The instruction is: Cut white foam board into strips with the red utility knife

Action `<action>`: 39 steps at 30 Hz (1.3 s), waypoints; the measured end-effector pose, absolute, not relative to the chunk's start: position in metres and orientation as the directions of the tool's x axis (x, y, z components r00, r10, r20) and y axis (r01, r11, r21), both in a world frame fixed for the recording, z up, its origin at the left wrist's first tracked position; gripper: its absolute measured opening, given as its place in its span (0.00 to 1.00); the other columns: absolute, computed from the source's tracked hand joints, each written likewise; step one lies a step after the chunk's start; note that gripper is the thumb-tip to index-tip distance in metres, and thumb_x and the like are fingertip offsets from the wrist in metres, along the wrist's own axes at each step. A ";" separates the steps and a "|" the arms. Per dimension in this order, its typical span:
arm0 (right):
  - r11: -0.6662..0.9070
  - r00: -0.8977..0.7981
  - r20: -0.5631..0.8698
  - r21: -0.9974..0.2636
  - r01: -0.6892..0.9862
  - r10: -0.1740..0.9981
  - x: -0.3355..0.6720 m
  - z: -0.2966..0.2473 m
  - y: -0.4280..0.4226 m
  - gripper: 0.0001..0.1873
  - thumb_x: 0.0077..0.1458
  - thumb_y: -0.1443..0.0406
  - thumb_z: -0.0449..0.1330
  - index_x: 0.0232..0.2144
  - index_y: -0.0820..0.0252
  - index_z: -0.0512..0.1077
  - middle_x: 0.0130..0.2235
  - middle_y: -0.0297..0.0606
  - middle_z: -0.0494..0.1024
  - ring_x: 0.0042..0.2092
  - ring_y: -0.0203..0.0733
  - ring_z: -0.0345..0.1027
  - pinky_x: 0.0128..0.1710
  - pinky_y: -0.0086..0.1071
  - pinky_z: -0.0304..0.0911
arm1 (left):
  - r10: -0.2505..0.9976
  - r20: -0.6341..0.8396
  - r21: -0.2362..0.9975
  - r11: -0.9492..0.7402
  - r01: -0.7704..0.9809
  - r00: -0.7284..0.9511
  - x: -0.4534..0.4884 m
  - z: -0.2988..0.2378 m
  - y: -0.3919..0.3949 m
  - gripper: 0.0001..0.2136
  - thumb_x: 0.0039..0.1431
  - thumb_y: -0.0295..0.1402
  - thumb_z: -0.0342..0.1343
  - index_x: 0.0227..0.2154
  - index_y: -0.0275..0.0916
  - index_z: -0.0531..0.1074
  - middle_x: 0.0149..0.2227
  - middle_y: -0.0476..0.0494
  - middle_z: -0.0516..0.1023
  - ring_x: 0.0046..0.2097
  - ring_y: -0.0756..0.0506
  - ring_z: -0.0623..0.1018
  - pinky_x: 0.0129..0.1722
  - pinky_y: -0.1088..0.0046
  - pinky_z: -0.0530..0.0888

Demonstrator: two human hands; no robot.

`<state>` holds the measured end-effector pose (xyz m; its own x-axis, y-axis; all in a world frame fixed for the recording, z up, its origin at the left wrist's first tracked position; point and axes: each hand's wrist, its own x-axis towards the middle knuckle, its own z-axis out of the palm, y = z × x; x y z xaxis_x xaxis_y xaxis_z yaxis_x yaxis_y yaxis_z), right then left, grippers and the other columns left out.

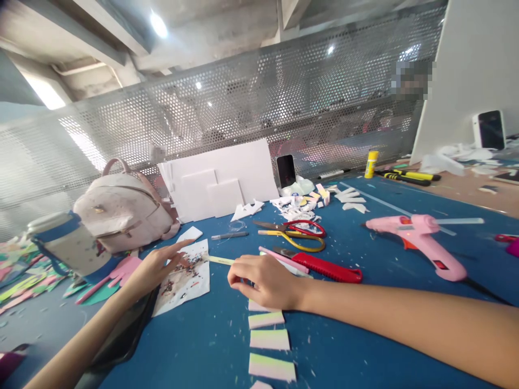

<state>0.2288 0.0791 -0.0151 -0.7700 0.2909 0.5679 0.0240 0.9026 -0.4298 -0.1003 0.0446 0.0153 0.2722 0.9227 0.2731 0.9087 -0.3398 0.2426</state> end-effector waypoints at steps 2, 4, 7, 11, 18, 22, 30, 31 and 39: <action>0.902 -0.770 0.568 -0.431 0.022 0.290 0.229 -0.015 0.079 0.05 0.63 0.71 0.56 0.35 0.59 0.70 0.34 0.34 0.75 0.36 0.36 0.65 0.37 0.29 0.58 | 0.920 0.283 0.232 -0.338 0.912 0.269 -0.101 0.015 0.045 0.22 0.68 0.32 0.45 0.63 0.44 0.66 0.35 0.47 0.86 0.42 0.41 0.84 0.45 0.69 0.76; 0.902 -0.772 0.567 -0.431 0.021 0.289 0.229 -0.015 0.079 0.05 0.63 0.71 0.56 0.35 0.59 0.70 0.34 0.34 0.75 0.36 0.36 0.65 0.37 0.29 0.58 | 0.927 0.272 0.221 -0.320 0.921 0.257 -0.103 0.015 0.045 0.22 0.68 0.32 0.45 0.62 0.43 0.66 0.33 0.47 0.86 0.41 0.41 0.83 0.43 0.70 0.75; 0.901 -0.775 0.561 -0.433 0.024 0.291 0.229 -0.016 0.079 0.05 0.63 0.71 0.56 0.35 0.59 0.70 0.34 0.34 0.75 0.36 0.37 0.65 0.37 0.30 0.58 | 0.937 0.257 0.210 -0.294 0.933 0.237 -0.105 0.014 0.046 0.21 0.68 0.31 0.44 0.61 0.42 0.67 0.32 0.48 0.85 0.40 0.42 0.83 0.41 0.71 0.74; 0.900 -0.772 0.564 -0.436 0.024 0.294 0.229 -0.016 0.079 0.05 0.64 0.71 0.56 0.35 0.59 0.71 0.34 0.34 0.75 0.36 0.37 0.65 0.37 0.30 0.58 | 0.939 0.269 0.212 -0.275 0.938 0.215 -0.105 0.014 0.047 0.18 0.69 0.33 0.44 0.58 0.43 0.69 0.28 0.50 0.84 0.38 0.41 0.82 0.41 0.70 0.72; 0.903 -0.769 0.570 -0.428 0.024 0.290 0.229 -0.014 0.080 0.05 0.63 0.71 0.56 0.35 0.59 0.70 0.34 0.34 0.75 0.36 0.37 0.65 0.36 0.29 0.58 | 0.927 0.317 0.225 -0.280 0.933 0.202 -0.103 0.012 0.045 0.17 0.72 0.37 0.42 0.56 0.43 0.69 0.43 0.46 0.85 0.45 0.42 0.82 0.46 0.68 0.72; 0.905 -0.771 0.570 -0.426 0.019 0.285 0.229 -0.014 0.079 0.05 0.64 0.71 0.56 0.35 0.59 0.70 0.34 0.35 0.76 0.36 0.38 0.66 0.37 0.30 0.58 | 0.931 0.280 0.201 -0.294 0.934 0.233 -0.103 0.005 0.047 0.17 0.70 0.36 0.44 0.58 0.45 0.69 0.43 0.48 0.86 0.46 0.40 0.82 0.45 0.67 0.73; 0.907 -0.779 0.561 -0.420 0.024 0.280 0.229 -0.014 0.079 0.06 0.64 0.70 0.55 0.35 0.59 0.70 0.34 0.35 0.76 0.35 0.38 0.66 0.36 0.31 0.59 | 0.925 0.308 0.157 -0.281 0.947 0.224 -0.107 0.005 0.050 0.16 0.69 0.36 0.46 0.53 0.45 0.74 0.37 0.45 0.86 0.42 0.40 0.83 0.42 0.68 0.75; 0.907 -0.779 0.561 -0.419 0.025 0.281 0.229 -0.014 0.079 0.05 0.64 0.71 0.55 0.35 0.59 0.70 0.34 0.35 0.76 0.35 0.38 0.66 0.36 0.31 0.59 | 0.921 0.317 0.155 -0.285 0.946 0.226 -0.108 0.005 0.050 0.16 0.68 0.36 0.47 0.53 0.45 0.75 0.36 0.45 0.86 0.41 0.40 0.83 0.43 0.68 0.76; 0.910 -0.777 0.564 -0.413 0.026 0.278 0.229 -0.015 0.080 0.05 0.64 0.71 0.56 0.35 0.59 0.70 0.34 0.36 0.76 0.36 0.38 0.66 0.37 0.30 0.58 | 0.905 0.359 0.146 -0.296 0.944 0.228 -0.108 0.007 0.049 0.15 0.66 0.34 0.49 0.50 0.46 0.77 0.31 0.46 0.84 0.38 0.41 0.83 0.41 0.70 0.76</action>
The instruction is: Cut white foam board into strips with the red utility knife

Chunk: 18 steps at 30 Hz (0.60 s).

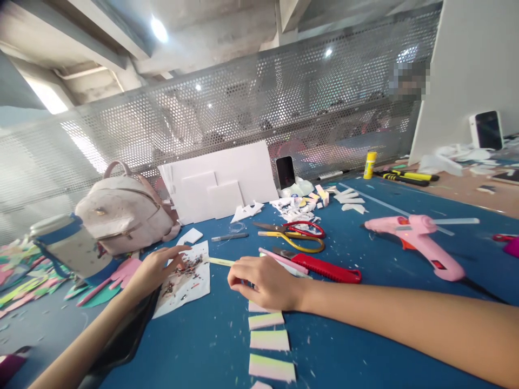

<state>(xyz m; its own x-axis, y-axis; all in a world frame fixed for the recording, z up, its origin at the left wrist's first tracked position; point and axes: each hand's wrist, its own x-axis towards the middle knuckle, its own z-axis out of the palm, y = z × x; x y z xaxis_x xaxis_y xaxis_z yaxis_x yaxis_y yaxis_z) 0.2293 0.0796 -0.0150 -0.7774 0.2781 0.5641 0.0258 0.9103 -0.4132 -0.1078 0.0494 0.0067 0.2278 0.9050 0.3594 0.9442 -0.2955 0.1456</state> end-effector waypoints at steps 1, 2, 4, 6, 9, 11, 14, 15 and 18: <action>0.911 -0.776 0.567 -0.412 0.023 0.276 0.229 -0.015 0.080 0.05 0.63 0.71 0.55 0.35 0.59 0.70 0.34 0.36 0.76 0.36 0.38 0.66 0.36 0.30 0.58 | 0.905 0.359 0.144 -0.294 0.945 0.227 -0.108 0.007 0.049 0.15 0.66 0.34 0.49 0.49 0.46 0.77 0.31 0.46 0.84 0.38 0.41 0.83 0.41 0.70 0.76; 0.911 -0.776 0.568 -0.412 0.020 0.274 0.229 -0.015 0.080 0.05 0.63 0.71 0.55 0.35 0.59 0.70 0.34 0.36 0.76 0.35 0.38 0.66 0.36 0.30 0.58 | 0.906 0.358 0.143 -0.292 0.946 0.226 -0.108 0.008 0.049 0.14 0.67 0.34 0.49 0.49 0.46 0.77 0.31 0.46 0.84 0.37 0.42 0.83 0.40 0.70 0.76; 0.910 -0.777 0.568 -0.414 0.017 0.272 0.229 -0.015 0.079 0.05 0.63 0.71 0.55 0.35 0.59 0.70 0.34 0.36 0.76 0.35 0.38 0.66 0.36 0.30 0.58 | 0.908 0.354 0.141 -0.290 0.947 0.225 -0.107 0.009 0.048 0.14 0.67 0.35 0.48 0.49 0.46 0.77 0.30 0.47 0.84 0.37 0.42 0.83 0.40 0.71 0.76; 0.908 -0.778 0.564 -0.418 0.019 0.275 0.229 -0.014 0.079 0.05 0.64 0.70 0.55 0.35 0.59 0.71 0.34 0.36 0.76 0.35 0.38 0.66 0.36 0.30 0.58 | 0.911 0.347 0.140 -0.286 0.948 0.223 -0.108 0.009 0.048 0.14 0.67 0.34 0.48 0.49 0.46 0.77 0.29 0.47 0.83 0.37 0.42 0.83 0.40 0.71 0.75; 0.906 -0.778 0.561 -0.424 0.024 0.283 0.229 -0.014 0.079 0.05 0.64 0.70 0.56 0.35 0.59 0.71 0.34 0.35 0.76 0.35 0.38 0.66 0.36 0.30 0.58 | 0.918 0.333 0.139 -0.274 0.952 0.216 -0.108 0.009 0.048 0.15 0.68 0.34 0.47 0.50 0.45 0.76 0.29 0.47 0.83 0.38 0.41 0.82 0.41 0.70 0.74; 0.905 -0.776 0.563 -0.424 0.023 0.284 0.229 -0.014 0.079 0.06 0.64 0.70 0.56 0.35 0.59 0.71 0.34 0.35 0.76 0.35 0.37 0.65 0.36 0.30 0.58 | 0.922 0.325 0.138 -0.267 0.954 0.211 -0.109 0.008 0.049 0.15 0.69 0.34 0.46 0.50 0.44 0.75 0.29 0.47 0.83 0.38 0.40 0.82 0.41 0.68 0.74; 0.908 -0.775 0.568 -0.418 0.017 0.276 0.229 -0.014 0.079 0.05 0.64 0.70 0.55 0.35 0.59 0.71 0.34 0.35 0.76 0.34 0.37 0.65 0.35 0.30 0.58 | 0.922 0.319 0.137 -0.273 0.952 0.218 -0.108 0.006 0.049 0.15 0.69 0.33 0.45 0.52 0.43 0.73 0.33 0.46 0.84 0.38 0.41 0.81 0.42 0.68 0.73; 0.909 -0.775 0.570 -0.416 0.015 0.273 0.229 -0.014 0.079 0.05 0.64 0.70 0.55 0.35 0.59 0.71 0.34 0.35 0.75 0.34 0.37 0.65 0.35 0.30 0.58 | 0.921 0.319 0.135 -0.280 0.951 0.225 -0.108 0.005 0.050 0.15 0.69 0.33 0.45 0.53 0.43 0.72 0.34 0.46 0.84 0.39 0.41 0.81 0.42 0.68 0.73; 0.911 -0.776 0.570 -0.411 0.014 0.269 0.229 -0.013 0.079 0.05 0.64 0.71 0.56 0.35 0.59 0.70 0.34 0.35 0.76 0.34 0.37 0.65 0.35 0.30 0.58 | 0.916 0.320 0.123 -0.293 0.948 0.242 -0.109 0.000 0.051 0.15 0.69 0.33 0.45 0.54 0.44 0.71 0.38 0.45 0.84 0.43 0.40 0.81 0.43 0.68 0.74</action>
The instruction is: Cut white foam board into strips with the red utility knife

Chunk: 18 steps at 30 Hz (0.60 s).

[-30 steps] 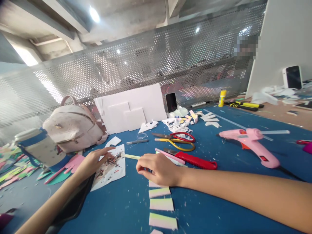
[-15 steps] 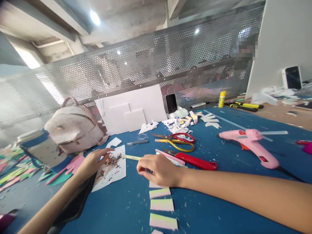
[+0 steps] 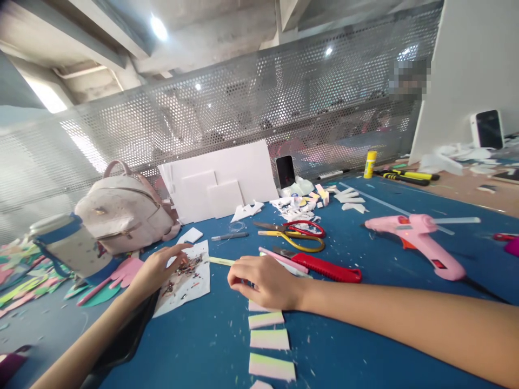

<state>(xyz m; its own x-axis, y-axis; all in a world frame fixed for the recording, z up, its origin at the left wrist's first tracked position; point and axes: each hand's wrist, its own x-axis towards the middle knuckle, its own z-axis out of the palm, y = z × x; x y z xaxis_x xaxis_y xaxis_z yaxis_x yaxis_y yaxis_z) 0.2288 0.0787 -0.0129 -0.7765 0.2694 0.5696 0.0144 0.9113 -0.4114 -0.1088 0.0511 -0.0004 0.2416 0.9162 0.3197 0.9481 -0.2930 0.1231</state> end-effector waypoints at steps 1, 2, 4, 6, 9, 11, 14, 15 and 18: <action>0.912 -0.776 0.570 -0.410 0.015 0.269 0.229 -0.013 0.079 0.05 0.64 0.71 0.56 0.35 0.59 0.70 0.34 0.35 0.76 0.34 0.37 0.65 0.35 0.30 0.58 | 0.916 0.321 0.117 -0.292 0.949 0.242 -0.109 -0.002 0.052 0.15 0.69 0.33 0.45 0.54 0.44 0.71 0.39 0.45 0.84 0.43 0.40 0.81 0.43 0.67 0.74; 0.913 -0.776 0.571 -0.409 0.017 0.270 0.229 -0.013 0.079 0.05 0.64 0.71 0.55 0.35 0.59 0.70 0.34 0.35 0.76 0.34 0.37 0.65 0.35 0.30 0.58 | 0.915 0.323 0.111 -0.289 0.951 0.240 -0.110 -0.004 0.052 0.15 0.69 0.34 0.45 0.54 0.45 0.72 0.39 0.44 0.84 0.43 0.39 0.81 0.42 0.67 0.74; 0.914 -0.773 0.573 -0.406 0.019 0.271 0.229 -0.013 0.079 0.05 0.64 0.70 0.55 0.35 0.59 0.70 0.34 0.35 0.76 0.35 0.38 0.66 0.35 0.30 0.58 | 0.916 0.325 0.102 -0.283 0.954 0.237 -0.112 -0.006 0.053 0.15 0.69 0.34 0.45 0.53 0.45 0.72 0.39 0.44 0.84 0.42 0.39 0.81 0.41 0.67 0.74; 0.913 -0.774 0.572 -0.408 0.019 0.272 0.229 -0.014 0.079 0.05 0.64 0.70 0.56 0.35 0.59 0.71 0.34 0.35 0.76 0.35 0.38 0.66 0.35 0.30 0.58 | 0.917 0.322 0.099 -0.281 0.955 0.237 -0.113 -0.007 0.054 0.15 0.69 0.34 0.45 0.53 0.46 0.72 0.38 0.44 0.84 0.42 0.39 0.81 0.41 0.67 0.74; 0.908 -0.774 0.569 -0.419 0.018 0.277 0.229 -0.016 0.079 0.05 0.64 0.70 0.56 0.36 0.59 0.71 0.34 0.35 0.76 0.36 0.38 0.66 0.36 0.30 0.59 | 0.919 0.314 0.101 -0.281 0.954 0.238 -0.115 -0.008 0.055 0.16 0.68 0.34 0.46 0.54 0.46 0.71 0.39 0.45 0.84 0.42 0.39 0.81 0.42 0.66 0.74; 0.907 -0.772 0.570 -0.422 0.018 0.281 0.229 -0.016 0.079 0.05 0.64 0.71 0.56 0.35 0.59 0.71 0.34 0.35 0.76 0.35 0.37 0.66 0.36 0.30 0.59 | 0.921 0.305 0.106 -0.285 0.953 0.242 -0.116 -0.007 0.055 0.16 0.67 0.32 0.47 0.54 0.46 0.70 0.40 0.46 0.84 0.42 0.39 0.81 0.42 0.65 0.74; 0.909 -0.769 0.575 -0.415 0.018 0.278 0.229 -0.015 0.079 0.05 0.63 0.71 0.56 0.35 0.59 0.71 0.34 0.35 0.76 0.35 0.37 0.66 0.35 0.30 0.58 | 0.923 0.292 0.116 -0.294 0.949 0.250 -0.117 -0.007 0.056 0.18 0.64 0.29 0.48 0.55 0.46 0.70 0.41 0.47 0.85 0.43 0.40 0.81 0.43 0.65 0.74; 0.911 -0.769 0.576 -0.412 0.018 0.276 0.229 -0.015 0.079 0.05 0.63 0.71 0.56 0.35 0.59 0.71 0.34 0.35 0.76 0.34 0.38 0.66 0.35 0.30 0.58 | 0.924 0.290 0.120 -0.296 0.948 0.251 -0.117 -0.007 0.057 0.18 0.63 0.28 0.48 0.55 0.47 0.70 0.41 0.47 0.85 0.43 0.40 0.81 0.44 0.65 0.75; 0.913 -0.774 0.573 -0.408 0.017 0.271 0.229 -0.014 0.079 0.06 0.63 0.71 0.55 0.35 0.59 0.71 0.34 0.35 0.76 0.35 0.38 0.66 0.35 0.30 0.59 | 0.925 0.285 0.130 -0.298 0.946 0.252 -0.119 -0.007 0.058 0.20 0.61 0.26 0.48 0.55 0.47 0.70 0.41 0.48 0.85 0.44 0.41 0.81 0.45 0.65 0.75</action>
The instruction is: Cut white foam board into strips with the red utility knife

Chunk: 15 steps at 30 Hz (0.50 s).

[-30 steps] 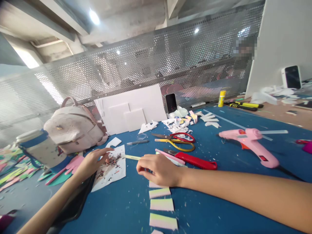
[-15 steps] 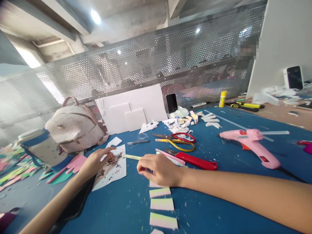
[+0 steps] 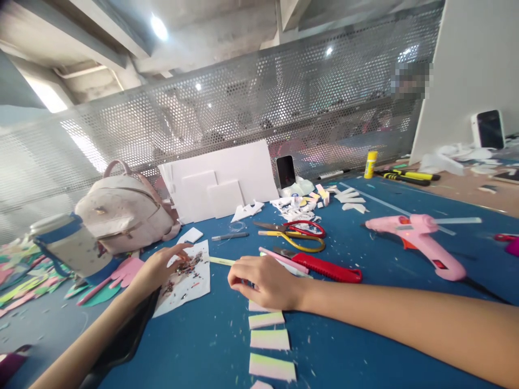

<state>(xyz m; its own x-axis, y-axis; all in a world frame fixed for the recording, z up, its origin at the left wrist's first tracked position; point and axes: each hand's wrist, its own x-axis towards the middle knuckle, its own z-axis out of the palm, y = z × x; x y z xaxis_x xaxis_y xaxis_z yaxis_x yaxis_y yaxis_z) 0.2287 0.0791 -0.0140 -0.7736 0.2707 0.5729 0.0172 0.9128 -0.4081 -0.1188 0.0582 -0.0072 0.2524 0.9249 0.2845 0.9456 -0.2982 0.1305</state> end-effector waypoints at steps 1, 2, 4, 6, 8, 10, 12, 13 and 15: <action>0.913 -0.775 0.572 -0.407 0.017 0.269 0.229 -0.014 0.079 0.06 0.64 0.71 0.55 0.35 0.59 0.71 0.34 0.36 0.76 0.35 0.38 0.66 0.35 0.30 0.59 | 0.925 0.283 0.133 -0.298 0.945 0.252 -0.119 -0.008 0.059 0.20 0.60 0.26 0.49 0.55 0.47 0.69 0.41 0.48 0.85 0.44 0.41 0.82 0.45 0.65 0.75; 0.914 -0.776 0.571 -0.405 0.018 0.268 0.229 -0.014 0.079 0.06 0.64 0.71 0.55 0.35 0.59 0.71 0.34 0.36 0.76 0.35 0.38 0.66 0.35 0.30 0.59 | 0.926 0.282 0.134 -0.298 0.945 0.252 -0.120 -0.008 0.059 0.20 0.60 0.26 0.49 0.54 0.47 0.70 0.41 0.48 0.85 0.44 0.41 0.82 0.45 0.65 0.75; 0.915 -0.773 0.574 -0.403 0.019 0.269 0.229 -0.014 0.079 0.06 0.64 0.71 0.55 0.36 0.59 0.71 0.34 0.36 0.76 0.35 0.38 0.66 0.36 0.30 0.59 | 0.927 0.279 0.136 -0.295 0.946 0.249 -0.122 -0.011 0.061 0.19 0.61 0.27 0.49 0.54 0.47 0.70 0.41 0.48 0.84 0.44 0.41 0.82 0.45 0.65 0.75; 0.914 -0.771 0.577 -0.404 0.017 0.270 0.229 -0.014 0.079 0.06 0.64 0.71 0.55 0.35 0.59 0.71 0.34 0.36 0.76 0.35 0.38 0.67 0.36 0.30 0.59 | 0.929 0.278 0.138 -0.290 0.947 0.244 -0.123 -0.013 0.062 0.18 0.62 0.28 0.50 0.54 0.47 0.69 0.42 0.48 0.84 0.44 0.41 0.82 0.45 0.65 0.75; 0.913 -0.770 0.578 -0.407 0.016 0.271 0.229 -0.015 0.079 0.06 0.64 0.71 0.55 0.35 0.59 0.71 0.34 0.36 0.76 0.35 0.38 0.66 0.36 0.30 0.59 | 0.929 0.281 0.139 -0.287 0.948 0.240 -0.124 -0.016 0.063 0.17 0.63 0.29 0.50 0.54 0.47 0.69 0.42 0.48 0.84 0.45 0.41 0.81 0.45 0.65 0.75; 0.914 -0.768 0.581 -0.405 0.017 0.271 0.229 -0.015 0.078 0.06 0.64 0.71 0.55 0.35 0.59 0.70 0.34 0.35 0.76 0.35 0.38 0.66 0.36 0.30 0.58 | 0.928 0.286 0.139 -0.287 0.948 0.239 -0.125 -0.018 0.064 0.17 0.63 0.29 0.50 0.54 0.47 0.69 0.42 0.47 0.83 0.45 0.41 0.81 0.45 0.66 0.75; 0.914 -0.764 0.584 -0.405 0.019 0.274 0.228 -0.015 0.078 0.05 0.63 0.71 0.56 0.35 0.59 0.70 0.34 0.35 0.76 0.35 0.37 0.66 0.35 0.29 0.58 | 0.926 0.293 0.138 -0.288 0.948 0.239 -0.124 -0.019 0.064 0.17 0.63 0.29 0.51 0.53 0.47 0.70 0.42 0.47 0.83 0.44 0.41 0.81 0.45 0.66 0.74; 0.913 -0.764 0.584 -0.406 0.019 0.276 0.228 -0.014 0.079 0.05 0.63 0.71 0.56 0.35 0.59 0.70 0.34 0.34 0.76 0.35 0.37 0.66 0.35 0.29 0.58 | 0.924 0.298 0.137 -0.289 0.948 0.239 -0.123 -0.019 0.064 0.16 0.63 0.29 0.51 0.53 0.47 0.70 0.41 0.47 0.83 0.44 0.41 0.81 0.44 0.66 0.74; 0.911 -0.765 0.581 -0.412 0.015 0.276 0.228 -0.014 0.079 0.05 0.63 0.71 0.56 0.35 0.59 0.70 0.33 0.34 0.75 0.35 0.37 0.65 0.35 0.29 0.58 | 0.921 0.310 0.136 -0.291 0.947 0.238 -0.121 -0.019 0.063 0.17 0.62 0.29 0.52 0.53 0.47 0.70 0.41 0.46 0.83 0.43 0.40 0.80 0.43 0.65 0.74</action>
